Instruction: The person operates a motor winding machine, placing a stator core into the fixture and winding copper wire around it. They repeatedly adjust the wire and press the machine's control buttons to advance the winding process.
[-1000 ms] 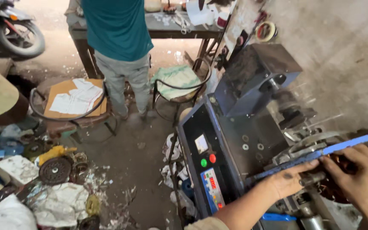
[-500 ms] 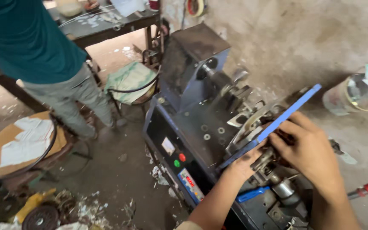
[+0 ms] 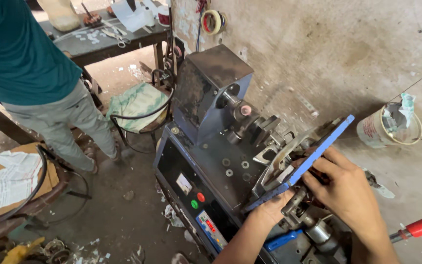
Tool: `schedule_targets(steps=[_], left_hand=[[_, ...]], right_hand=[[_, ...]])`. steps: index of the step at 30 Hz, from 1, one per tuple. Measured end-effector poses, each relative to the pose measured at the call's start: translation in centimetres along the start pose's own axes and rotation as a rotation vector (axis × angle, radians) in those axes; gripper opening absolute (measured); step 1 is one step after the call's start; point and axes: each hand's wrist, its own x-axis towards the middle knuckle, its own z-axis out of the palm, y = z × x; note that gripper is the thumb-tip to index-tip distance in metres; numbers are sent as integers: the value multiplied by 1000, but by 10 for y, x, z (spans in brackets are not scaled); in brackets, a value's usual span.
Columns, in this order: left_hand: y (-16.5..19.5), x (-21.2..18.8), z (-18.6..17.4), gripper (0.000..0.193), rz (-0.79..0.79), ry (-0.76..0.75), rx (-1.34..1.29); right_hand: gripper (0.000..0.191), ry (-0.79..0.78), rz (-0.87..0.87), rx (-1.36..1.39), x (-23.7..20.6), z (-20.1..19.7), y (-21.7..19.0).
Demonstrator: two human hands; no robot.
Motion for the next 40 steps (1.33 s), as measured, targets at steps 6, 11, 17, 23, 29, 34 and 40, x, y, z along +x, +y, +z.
schedule_targets(steps=[6, 11, 17, 23, 29, 34, 40], left_hand=[[37, -57, 70, 54, -239, -39, -63], [143, -117, 73, 44, -532, -113, 562], [164, -42, 22, 50, 248, 626, 784], [146, 17, 17, 56, 284, 461, 778], [163, 2, 65, 43, 601, 498, 1515], [200, 79, 88, 33, 653, 86, 1969], [216, 114, 107, 27, 319, 63, 1774]], right_hand=[[21, 26, -37, -15, 3, 0, -1], [23, 8, -4, -22, 1, 6, 9], [25, -13, 7, -22, 4, 4, 9], [23, -44, 49, 2, 5, -1, 9], [24, -48, 21, 39, 2, 6, 17], [26, -66, 20, 18, 2, 4, 10], [27, -29, -14, 28, 13, -52, 9]])
